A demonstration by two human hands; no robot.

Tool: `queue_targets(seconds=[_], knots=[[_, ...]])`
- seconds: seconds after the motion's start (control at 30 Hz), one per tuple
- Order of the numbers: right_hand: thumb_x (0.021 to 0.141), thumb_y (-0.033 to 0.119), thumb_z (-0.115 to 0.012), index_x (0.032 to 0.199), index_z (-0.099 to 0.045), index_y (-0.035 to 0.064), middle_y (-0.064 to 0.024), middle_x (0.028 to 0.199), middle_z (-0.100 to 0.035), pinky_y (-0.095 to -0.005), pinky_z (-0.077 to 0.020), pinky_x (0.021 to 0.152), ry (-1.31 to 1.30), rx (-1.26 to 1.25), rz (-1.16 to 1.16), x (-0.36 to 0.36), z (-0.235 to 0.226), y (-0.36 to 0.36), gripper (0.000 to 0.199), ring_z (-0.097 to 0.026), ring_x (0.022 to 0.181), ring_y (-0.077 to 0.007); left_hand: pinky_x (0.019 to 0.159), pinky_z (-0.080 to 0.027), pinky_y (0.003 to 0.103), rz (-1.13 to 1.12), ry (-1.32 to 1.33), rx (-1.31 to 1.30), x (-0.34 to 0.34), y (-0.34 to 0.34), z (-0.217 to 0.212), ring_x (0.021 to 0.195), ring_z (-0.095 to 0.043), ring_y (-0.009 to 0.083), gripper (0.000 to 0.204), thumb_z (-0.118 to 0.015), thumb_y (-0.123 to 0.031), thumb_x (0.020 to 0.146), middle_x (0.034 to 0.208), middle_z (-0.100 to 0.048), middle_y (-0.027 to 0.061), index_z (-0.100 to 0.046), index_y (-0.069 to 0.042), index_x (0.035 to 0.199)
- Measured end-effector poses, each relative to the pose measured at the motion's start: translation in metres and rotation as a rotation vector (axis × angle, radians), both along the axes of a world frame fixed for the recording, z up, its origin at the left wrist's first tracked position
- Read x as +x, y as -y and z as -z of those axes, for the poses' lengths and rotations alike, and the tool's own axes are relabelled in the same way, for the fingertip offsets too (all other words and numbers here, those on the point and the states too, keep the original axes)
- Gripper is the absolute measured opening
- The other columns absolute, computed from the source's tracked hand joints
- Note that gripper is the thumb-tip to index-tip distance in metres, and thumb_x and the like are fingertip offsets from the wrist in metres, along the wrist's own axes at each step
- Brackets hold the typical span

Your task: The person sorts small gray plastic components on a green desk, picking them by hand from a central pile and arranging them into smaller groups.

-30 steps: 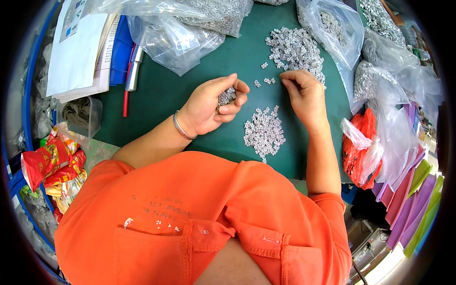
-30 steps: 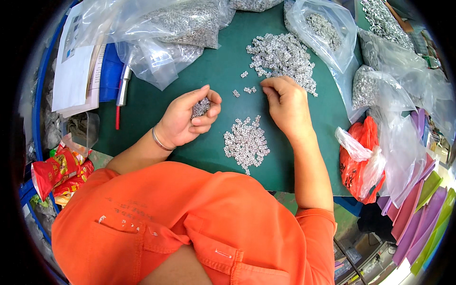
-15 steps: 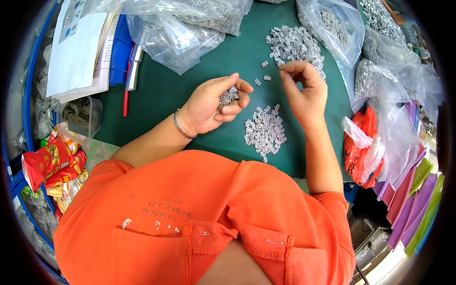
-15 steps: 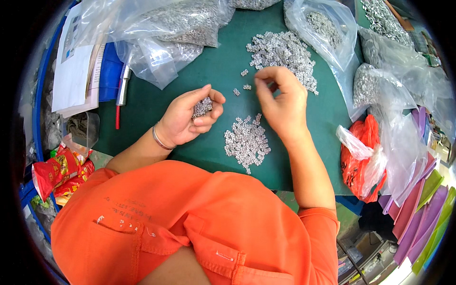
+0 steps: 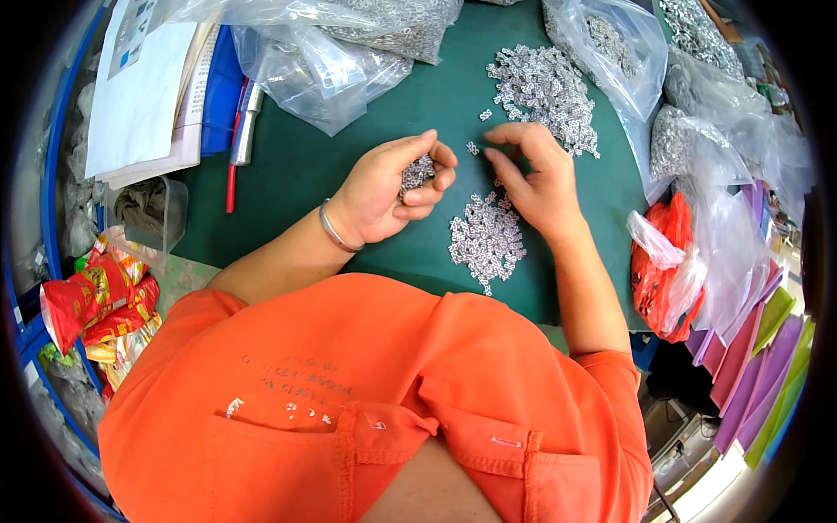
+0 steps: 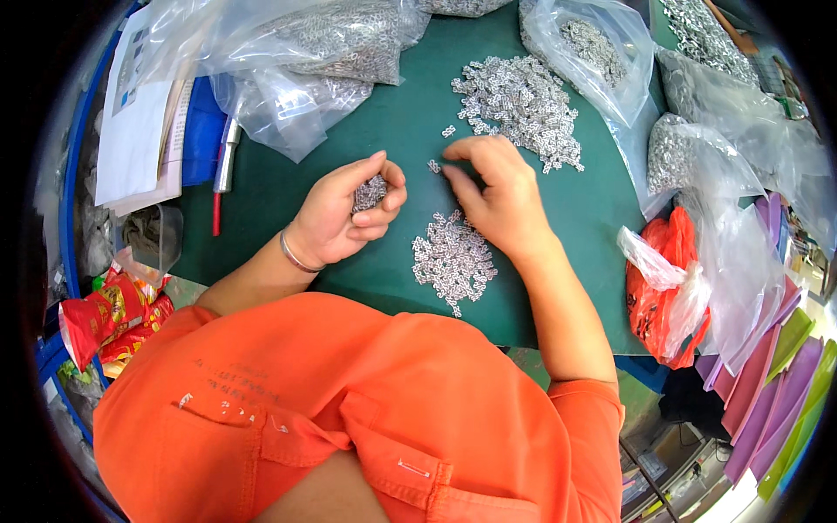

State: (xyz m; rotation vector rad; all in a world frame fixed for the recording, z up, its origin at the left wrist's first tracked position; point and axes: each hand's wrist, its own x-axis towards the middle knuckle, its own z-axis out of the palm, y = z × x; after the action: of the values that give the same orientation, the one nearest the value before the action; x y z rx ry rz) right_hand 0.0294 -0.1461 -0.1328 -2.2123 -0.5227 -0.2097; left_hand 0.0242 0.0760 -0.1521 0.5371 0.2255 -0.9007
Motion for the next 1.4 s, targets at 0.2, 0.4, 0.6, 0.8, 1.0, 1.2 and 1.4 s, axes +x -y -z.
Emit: queue_targets(seconds=[0.2,0.4,0.6,0.8,1.0,1.2,1.4], knots=[[0.075,-0.006,-0.071,0.091,-0.065,0.0027,-0.0092,0.088,-0.066,-0.0366,-0.0514,0.071,0.132,-0.073,-0.102,0.003,0.006,-0.002,0.019,-0.062,0.081,-0.0289,0.041,-0.028,0.017,0.014,-0.016,0.002,0.001,-0.001,-0.002,0.051,-0.037,0.0035,0.038,-0.036,-0.034,0.108,0.083,-0.054,0.0042,-0.059,-0.005,0.1],[0.078,-0.012,-0.062,0.094,-0.066,0.0006,-0.0126,0.089,-0.066,-0.0354,-0.053,0.074,0.011,-0.024,-0.012,-0.007,-0.005,0.021,0.021,-0.065,0.083,-0.029,0.042,-0.029,0.017,0.003,-0.011,-0.03,0.0,-0.001,0.0,0.051,-0.037,0.0035,0.038,-0.035,-0.034,0.108,0.083,-0.054,0.004,-0.058,-0.005,0.099],[0.072,-0.017,-0.053,0.101,-0.066,0.0018,-0.0124,0.094,-0.067,-0.036,-0.052,0.075,-0.151,-0.005,-0.22,-0.02,-0.008,0.027,0.036,-0.064,0.085,-0.0291,0.042,-0.029,0.018,-0.001,-0.021,-0.004,0.0,0.0,-0.001,0.051,-0.037,0.0036,0.038,-0.035,-0.034,0.108,0.083,-0.054,0.0041,-0.058,-0.005,0.099],[0.069,-0.015,-0.056,0.102,-0.067,0.002,-0.0122,0.101,-0.068,-0.04,-0.0507,0.08,-0.221,0.046,-0.335,-0.01,-0.003,0.015,0.038,-0.062,0.09,-0.0309,0.042,-0.028,0.018,-0.009,-0.021,-0.006,0.0,-0.002,-0.002,0.051,-0.036,0.0042,0.038,-0.035,-0.034,0.108,0.082,-0.053,0.0043,-0.058,-0.005,0.098],[0.07,-0.008,-0.065,0.094,-0.066,0.0027,-0.0109,0.099,-0.067,-0.0418,-0.0505,0.077,0.293,-0.21,-0.132,0.024,0.011,-0.004,0.026,-0.063,0.088,-0.0282,0.042,-0.028,0.018,0.0,-0.002,0.015,0.0,0.0,-0.003,0.051,-0.036,0.0043,0.038,-0.035,-0.034,0.108,0.082,-0.053,0.0045,-0.058,-0.005,0.099],[0.075,-0.011,-0.068,0.093,-0.066,0.0025,-0.0114,0.092,-0.063,-0.0349,-0.0521,0.07,0.16,0.079,-0.04,-0.005,-0.01,-0.017,0.023,-0.063,0.082,-0.0287,0.041,-0.028,0.016,0.002,-0.028,0.052,0.0,0.002,-0.007,0.052,-0.039,0.005,0.038,-0.034,-0.035,0.108,0.085,-0.055,0.0059,-0.057,-0.005,0.103],[0.08,-0.008,-0.062,0.106,-0.066,-0.0018,-0.0168,0.11,-0.065,-0.0405,-0.0519,0.086,0.302,-0.151,0.046,0.021,-0.003,-0.017,0.027,-0.062,0.098,-0.0354,0.039,-0.028,0.016,0.009,-0.065,-0.071,0.001,-0.005,-0.001,0.052,-0.041,0.0051,0.038,-0.034,-0.035,0.108,0.086,-0.056,0.0061,-0.057,-0.004,0.107]])
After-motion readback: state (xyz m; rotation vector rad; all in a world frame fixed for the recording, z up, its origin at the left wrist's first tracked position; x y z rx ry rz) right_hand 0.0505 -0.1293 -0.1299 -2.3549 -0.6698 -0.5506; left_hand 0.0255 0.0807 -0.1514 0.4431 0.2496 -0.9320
